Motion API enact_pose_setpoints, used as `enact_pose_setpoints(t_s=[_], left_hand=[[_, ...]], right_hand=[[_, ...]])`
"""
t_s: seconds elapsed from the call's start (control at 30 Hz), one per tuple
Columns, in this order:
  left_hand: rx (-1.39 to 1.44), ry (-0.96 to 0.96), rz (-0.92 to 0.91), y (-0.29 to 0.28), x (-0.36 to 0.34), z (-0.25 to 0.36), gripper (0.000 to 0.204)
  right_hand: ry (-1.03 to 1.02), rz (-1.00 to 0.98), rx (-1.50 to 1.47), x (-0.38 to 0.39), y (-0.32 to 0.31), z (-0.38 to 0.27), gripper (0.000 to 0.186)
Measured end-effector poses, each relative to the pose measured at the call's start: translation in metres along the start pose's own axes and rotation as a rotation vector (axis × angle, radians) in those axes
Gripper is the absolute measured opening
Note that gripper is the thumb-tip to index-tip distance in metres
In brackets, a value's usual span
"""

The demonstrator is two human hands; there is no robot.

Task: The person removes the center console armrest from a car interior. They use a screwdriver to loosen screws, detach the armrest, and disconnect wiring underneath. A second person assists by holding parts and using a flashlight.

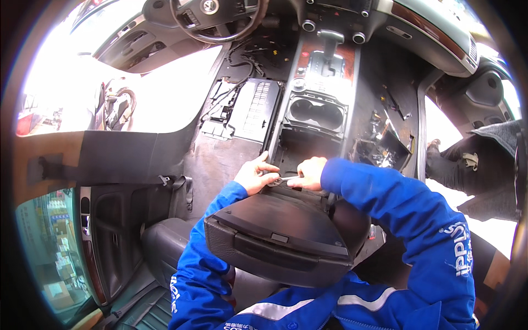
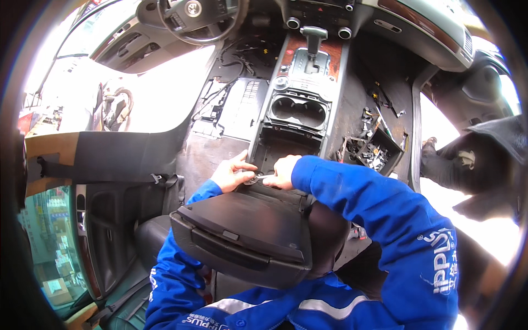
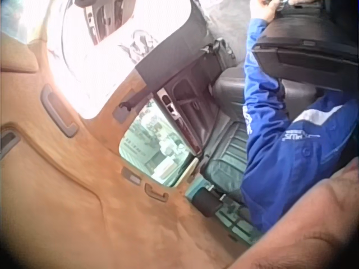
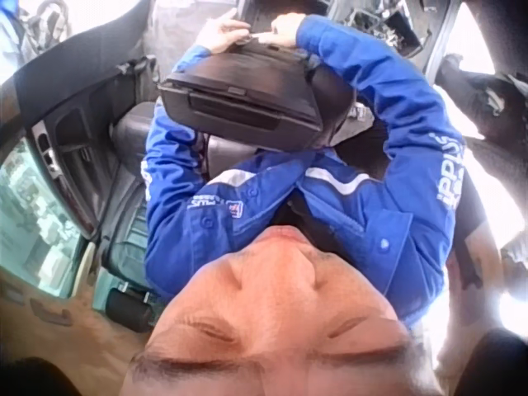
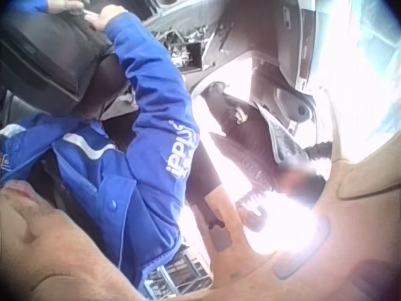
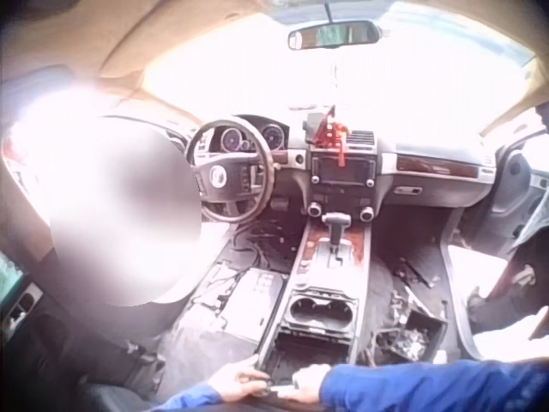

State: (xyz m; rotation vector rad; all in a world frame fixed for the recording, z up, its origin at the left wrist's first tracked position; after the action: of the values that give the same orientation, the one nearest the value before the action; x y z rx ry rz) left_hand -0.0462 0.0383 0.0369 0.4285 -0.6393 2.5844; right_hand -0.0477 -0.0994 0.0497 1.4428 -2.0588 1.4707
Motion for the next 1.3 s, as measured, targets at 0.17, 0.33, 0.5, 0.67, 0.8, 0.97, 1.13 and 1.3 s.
enact_pose_setpoints(t_s=[0.17,0.33,0.5,0.67,0.8,0.97,1.13,1.3], left_hand=[[0.157,-0.019,-0.001,0.004,0.002,0.0,0.031],[0.118,0.008,0.002,0.004,0.006,0.007,0.039],[-0.058,0.013,0.036,0.005,-0.002,0.003,0.034],[0.055,0.002,-0.001,0.014,-0.025,-0.008,0.02],[-0.027,0.018,0.104,0.009,-0.036,-0.014,0.02],[0.149,-0.036,0.133,0.005,-0.033,-0.024,0.029],[0.059,-0.074,0.157,0.001,-0.031,-0.025,0.03],[0.001,-0.002,0.15,0.006,-0.032,-0.016,0.021]], right_hand=[[-0.386,0.367,0.559,-0.041,-0.083,-0.054,0.051],[-0.824,0.452,0.755,-0.021,-0.087,-0.113,0.05],[-0.449,0.372,0.499,-0.006,-0.052,-0.047,0.037],[-0.012,0.318,0.16,-0.006,0.01,0.034,0.029],[-0.07,0.185,-0.178,-0.008,0.014,0.038,0.021],[-0.527,0.338,0.479,-0.032,-0.069,-0.041,0.026],[-0.906,0.505,0.827,-0.027,-0.084,-0.109,0.035],[-0.614,0.416,0.608,-0.01,-0.06,-0.051,0.026]])
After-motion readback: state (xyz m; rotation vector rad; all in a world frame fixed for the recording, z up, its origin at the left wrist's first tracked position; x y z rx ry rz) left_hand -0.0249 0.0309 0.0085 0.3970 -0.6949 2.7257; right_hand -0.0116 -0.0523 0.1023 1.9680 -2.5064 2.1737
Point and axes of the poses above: each hand's wrist, its own x-axis away from the middle knuckle, its own y-axis out of the palm, z = x × y, the point moved 10 cm from there along -x, towards the middle knuckle, and after that the axes turned 1 degree about -x, right-handed, at the moved point
